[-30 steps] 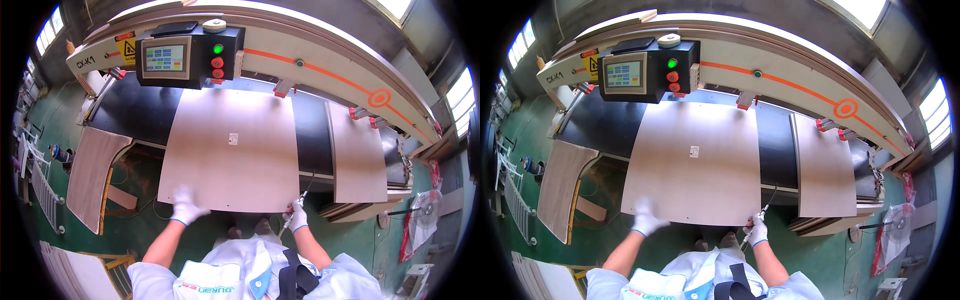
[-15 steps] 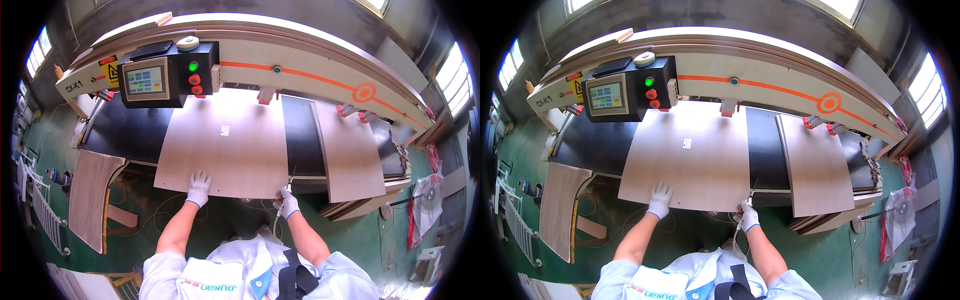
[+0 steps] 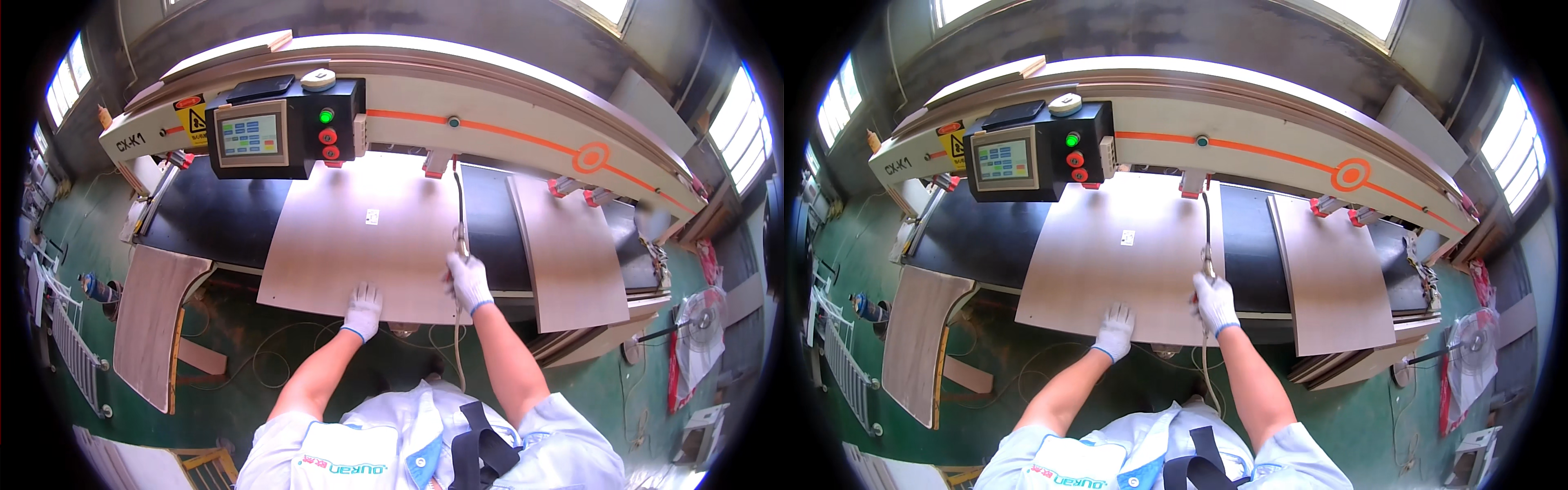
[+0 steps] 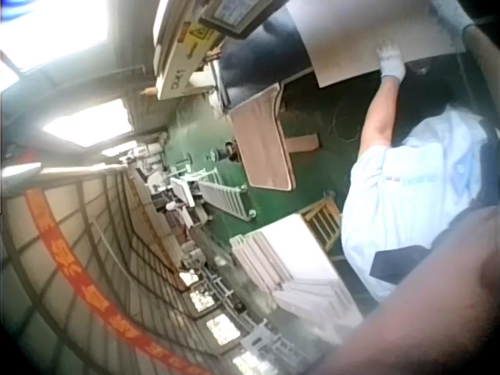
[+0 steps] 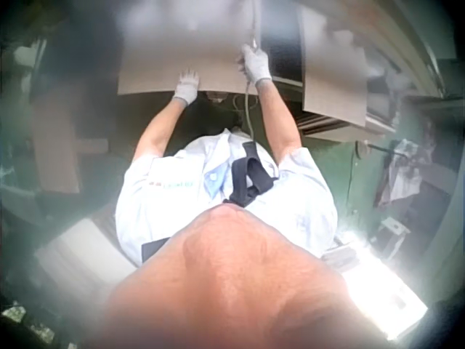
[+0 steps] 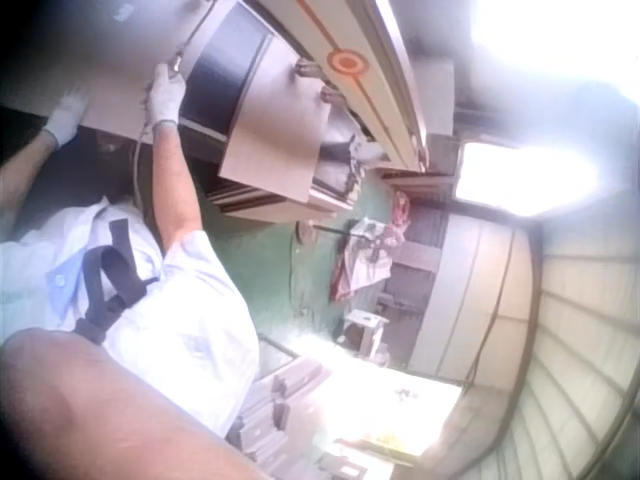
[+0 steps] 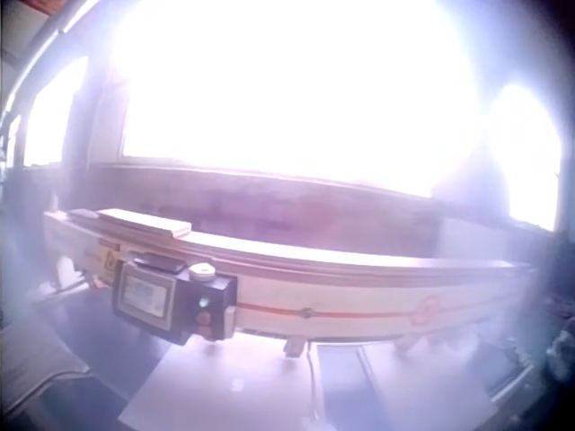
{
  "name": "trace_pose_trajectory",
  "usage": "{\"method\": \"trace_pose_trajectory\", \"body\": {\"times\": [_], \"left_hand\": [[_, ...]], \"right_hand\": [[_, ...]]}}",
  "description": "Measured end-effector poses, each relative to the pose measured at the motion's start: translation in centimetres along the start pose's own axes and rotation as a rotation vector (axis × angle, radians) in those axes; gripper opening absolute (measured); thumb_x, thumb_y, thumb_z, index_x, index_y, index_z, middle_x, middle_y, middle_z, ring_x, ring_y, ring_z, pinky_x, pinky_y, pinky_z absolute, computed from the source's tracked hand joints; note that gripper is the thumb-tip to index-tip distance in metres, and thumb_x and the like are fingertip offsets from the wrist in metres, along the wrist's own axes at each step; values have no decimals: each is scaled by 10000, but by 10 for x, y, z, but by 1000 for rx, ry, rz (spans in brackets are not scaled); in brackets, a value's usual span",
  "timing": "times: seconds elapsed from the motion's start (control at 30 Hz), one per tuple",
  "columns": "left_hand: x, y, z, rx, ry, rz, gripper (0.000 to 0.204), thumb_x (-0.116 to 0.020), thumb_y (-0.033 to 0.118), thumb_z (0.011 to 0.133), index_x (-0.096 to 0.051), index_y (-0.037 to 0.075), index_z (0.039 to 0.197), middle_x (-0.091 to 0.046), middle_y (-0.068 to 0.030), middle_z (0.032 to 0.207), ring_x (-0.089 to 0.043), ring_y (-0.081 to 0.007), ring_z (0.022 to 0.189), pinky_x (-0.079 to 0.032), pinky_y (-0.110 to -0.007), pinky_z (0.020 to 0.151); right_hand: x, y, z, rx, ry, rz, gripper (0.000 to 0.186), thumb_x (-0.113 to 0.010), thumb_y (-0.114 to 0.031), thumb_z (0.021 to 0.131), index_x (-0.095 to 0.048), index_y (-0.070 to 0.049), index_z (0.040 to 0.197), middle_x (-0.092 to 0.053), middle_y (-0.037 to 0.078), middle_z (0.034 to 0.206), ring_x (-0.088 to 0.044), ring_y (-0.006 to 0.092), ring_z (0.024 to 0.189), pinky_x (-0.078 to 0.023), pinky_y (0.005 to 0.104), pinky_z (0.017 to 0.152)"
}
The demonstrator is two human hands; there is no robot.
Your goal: The person picks up a wooden board from a stack, places it onto the machine's intake table, and uses an air nozzle to blow off the surface before activating the machine using a control panel. The person handles boards one at a time, moving between stacks and the processing machine.
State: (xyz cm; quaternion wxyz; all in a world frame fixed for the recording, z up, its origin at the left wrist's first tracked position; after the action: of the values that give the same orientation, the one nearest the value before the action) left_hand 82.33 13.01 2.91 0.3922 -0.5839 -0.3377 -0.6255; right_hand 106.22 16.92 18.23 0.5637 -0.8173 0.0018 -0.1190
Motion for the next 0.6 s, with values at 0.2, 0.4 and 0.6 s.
{"method": "trace_pose_trajectory", "body": {"times": [0.2,0.4,0.6], "left_hand": [[2,-4,9,170,130,147,434,-607,163,904,-646,9,1307,-581,-206,1415,-531,-396,1314,-445,-547,1115],[-3,-3,8,108,91,71,409,-611,153,894,-658,17,1276,-593,-211,1384,-547,-403,1281,-466,-536,1070],[-7,-1,13,127,10,60,451,-632,158,871,-641,35,1305,-590,-196,1402,-533,-391,1300,-438,-526,1111]], "right_hand": [[-10,-107,43,131,70,-20,396,-586,-426,1022,-633,-42,939,-641,93,661,-542,201,469,-447,389,464],[-15,-106,42,92,38,13,363,-627,-414,993,-629,-57,926,-667,112,691,-509,187,453,-419,370,452],[23,22,-4,25,-92,-131,345,-641,-368,964,-659,-37,869,-645,92,674,-542,162,481,-435,358,469]]}}
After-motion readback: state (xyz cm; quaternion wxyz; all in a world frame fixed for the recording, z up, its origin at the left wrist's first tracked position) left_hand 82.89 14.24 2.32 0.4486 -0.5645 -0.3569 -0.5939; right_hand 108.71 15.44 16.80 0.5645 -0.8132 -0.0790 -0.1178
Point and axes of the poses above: each hand's wrist, its own z-axis towards the middle knuckle, its own x-axis out of the back of the hand, y = z × x, the point moved 10 cm from there along z, towards the middle knuckle
